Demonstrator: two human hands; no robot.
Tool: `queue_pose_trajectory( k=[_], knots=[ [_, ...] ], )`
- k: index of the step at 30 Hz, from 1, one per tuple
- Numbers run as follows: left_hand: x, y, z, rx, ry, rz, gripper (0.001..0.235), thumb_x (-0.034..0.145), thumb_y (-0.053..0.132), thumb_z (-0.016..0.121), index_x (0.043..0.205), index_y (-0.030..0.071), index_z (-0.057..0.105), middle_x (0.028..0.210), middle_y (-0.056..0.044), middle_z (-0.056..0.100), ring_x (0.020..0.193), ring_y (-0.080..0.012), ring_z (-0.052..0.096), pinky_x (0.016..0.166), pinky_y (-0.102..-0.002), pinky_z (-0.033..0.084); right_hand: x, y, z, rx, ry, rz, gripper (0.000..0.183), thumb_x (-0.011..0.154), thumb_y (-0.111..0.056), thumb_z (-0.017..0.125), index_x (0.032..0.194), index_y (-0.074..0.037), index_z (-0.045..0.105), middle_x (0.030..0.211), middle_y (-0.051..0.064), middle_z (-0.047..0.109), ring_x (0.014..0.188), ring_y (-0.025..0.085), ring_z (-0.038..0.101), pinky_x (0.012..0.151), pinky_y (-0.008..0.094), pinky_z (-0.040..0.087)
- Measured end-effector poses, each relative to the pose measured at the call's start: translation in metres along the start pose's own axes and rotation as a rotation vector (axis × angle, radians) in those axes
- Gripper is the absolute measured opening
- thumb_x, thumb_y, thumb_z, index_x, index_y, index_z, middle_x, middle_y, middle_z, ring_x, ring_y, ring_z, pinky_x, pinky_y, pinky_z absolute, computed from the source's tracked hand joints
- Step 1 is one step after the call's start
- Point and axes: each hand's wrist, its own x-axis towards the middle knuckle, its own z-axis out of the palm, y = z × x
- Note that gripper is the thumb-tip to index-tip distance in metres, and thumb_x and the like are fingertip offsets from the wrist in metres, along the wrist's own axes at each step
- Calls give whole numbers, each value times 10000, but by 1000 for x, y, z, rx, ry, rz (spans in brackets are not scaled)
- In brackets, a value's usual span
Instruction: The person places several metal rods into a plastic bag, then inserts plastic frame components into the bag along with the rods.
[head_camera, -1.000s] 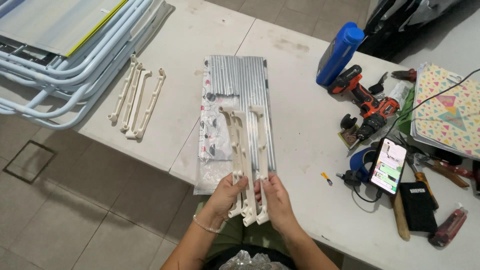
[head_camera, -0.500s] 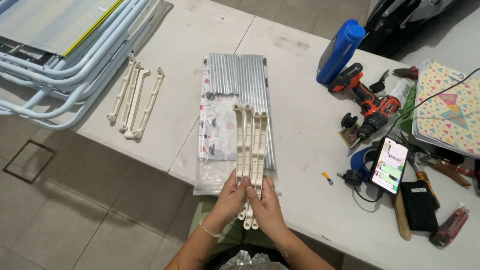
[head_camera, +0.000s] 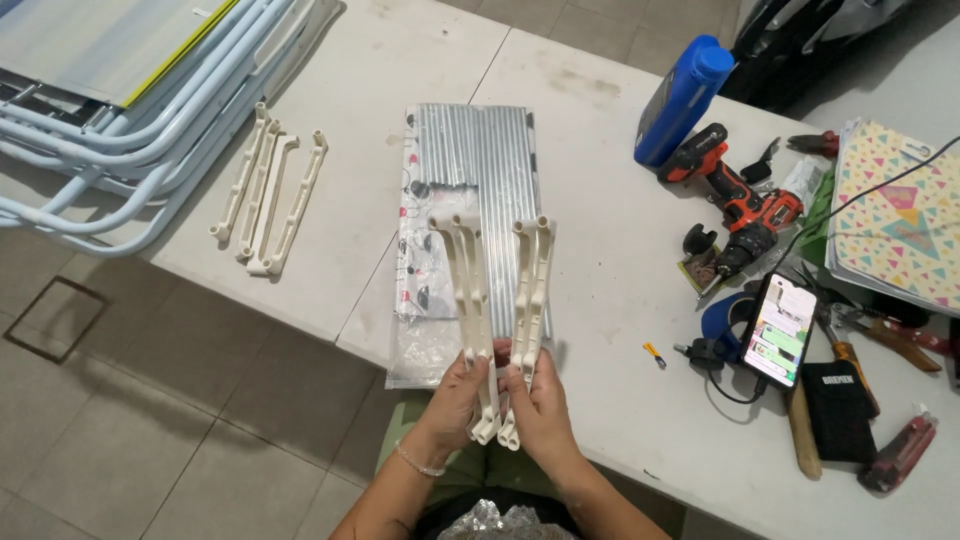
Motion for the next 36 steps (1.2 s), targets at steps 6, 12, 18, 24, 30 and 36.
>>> queue_pose_trajectory(
  k=[6,12,18,24,30,36],
  knots=[
    [-6,5,17,293,77,-22,694,903,500,553,1470,114,442,1368,-129,637,1298,-252,584,1151,-389,433,-5,13,4,-256,25,-114,373,1039,-399,447,1231,-96,547,1110,42,569,1075,169,588,966,340,482],
    [-13,13,23,613,35,167,701,932,475,611,1341,147,145,1397,-124,496,1247,-190,566,1061,-342,515,-4,5,4,-136,-47,-5,300,1016,-242,496,1276,-100,546,1115,80,740,1014,188,714,841,334,575],
    [-23,28,37,867,173,178,439,997,483,469,1221,105,471,964,-34,659,875,-157,644,790,-337,544,-5,10,5,-111,-30,-44,339,1015,-347,507,1226,-90,571,1082,56,734,1001,156,708,853,312,583],
    [-24,41,35,1034,86,213,546,983,546,434,1242,79,553,707,-6,602,564,-123,538,502,-293,439,-7,10,6,-115,-49,-12,385,1009,-365,493,1278,-99,563,1097,57,715,984,153,687,798,304,579],
    [-18,24,6,356,-77,160,631,1007,421,501,1527,87,373,856,-26,471,660,-141,546,560,-289,536,-1,14,1,34,8,52,298,1019,-338,523,1193,-98,551,682,43,585,544,140,576,496,290,537],
    [-25,33,29,680,-158,288,683,1002,552,407,1440,30,445,1241,-125,617,1121,-227,596,957,-385,541,-8,1,8,-11,-35,86,525,1006,-368,472,1479,-145,436,879,44,649,687,139,609,558,287,544]
  ],
)
